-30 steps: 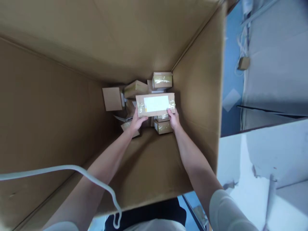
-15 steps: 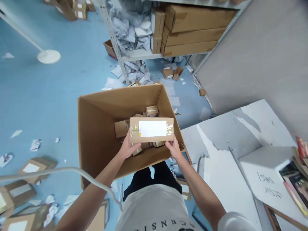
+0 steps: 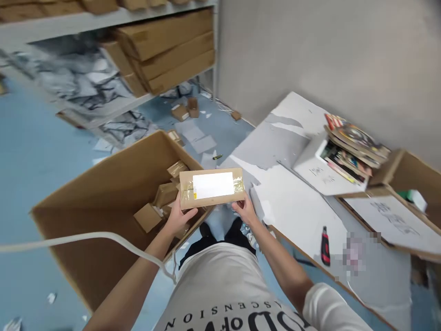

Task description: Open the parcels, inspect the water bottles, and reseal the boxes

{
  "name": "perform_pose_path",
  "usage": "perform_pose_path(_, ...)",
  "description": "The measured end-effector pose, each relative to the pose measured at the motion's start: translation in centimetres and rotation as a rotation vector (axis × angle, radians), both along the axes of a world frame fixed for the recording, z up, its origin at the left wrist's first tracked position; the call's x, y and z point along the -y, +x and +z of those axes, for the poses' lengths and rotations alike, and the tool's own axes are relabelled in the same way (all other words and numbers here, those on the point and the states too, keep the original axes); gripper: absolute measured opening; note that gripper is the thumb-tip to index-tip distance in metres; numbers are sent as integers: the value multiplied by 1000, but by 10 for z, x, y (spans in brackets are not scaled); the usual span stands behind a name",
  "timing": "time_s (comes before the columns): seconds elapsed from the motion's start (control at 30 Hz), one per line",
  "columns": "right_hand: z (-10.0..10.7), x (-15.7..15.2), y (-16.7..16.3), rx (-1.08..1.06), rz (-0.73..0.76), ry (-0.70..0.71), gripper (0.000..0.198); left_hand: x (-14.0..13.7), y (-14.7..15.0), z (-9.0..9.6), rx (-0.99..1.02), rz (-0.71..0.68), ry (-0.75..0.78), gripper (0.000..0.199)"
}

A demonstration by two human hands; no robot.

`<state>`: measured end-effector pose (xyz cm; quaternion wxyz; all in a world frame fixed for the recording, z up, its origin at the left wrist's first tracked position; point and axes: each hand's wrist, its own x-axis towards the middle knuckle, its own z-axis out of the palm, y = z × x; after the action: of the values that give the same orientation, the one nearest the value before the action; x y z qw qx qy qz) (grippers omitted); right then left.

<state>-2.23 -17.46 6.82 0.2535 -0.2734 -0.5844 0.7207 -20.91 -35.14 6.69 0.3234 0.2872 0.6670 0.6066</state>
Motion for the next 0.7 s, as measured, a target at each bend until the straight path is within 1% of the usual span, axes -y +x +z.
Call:
perform_pose_path(0.13,-2,-33,75,6,-231,-6,71,-79,39,-2,-44,-215,16,94)
perform_pose_path(0.27,-14,-61,158,24,-432,-10,70,-161,98,-12,-50,-428,20,96)
perform_pose_path(0.37,-26,-76,213,40,-545,-20,69,-211,144,-23,-16,-567,15,96)
perform_pose_path(0.43,-36,-84,242,54,-617,-20,68,-237,171,-33,3,-641,3,95)
perform_pose_path(0.53,-55,-91,273,71,-708,-32,68,-266,202,-49,1,-738,-29,92)
perform_pose_path(0.6,-70,-94,287,71,-746,-56,70,-280,215,-59,-22,-788,-57,92)
perform_pose_path(0.7,-93,-94,300,71,-769,-87,73,-294,224,-75,-70,-839,-111,96)
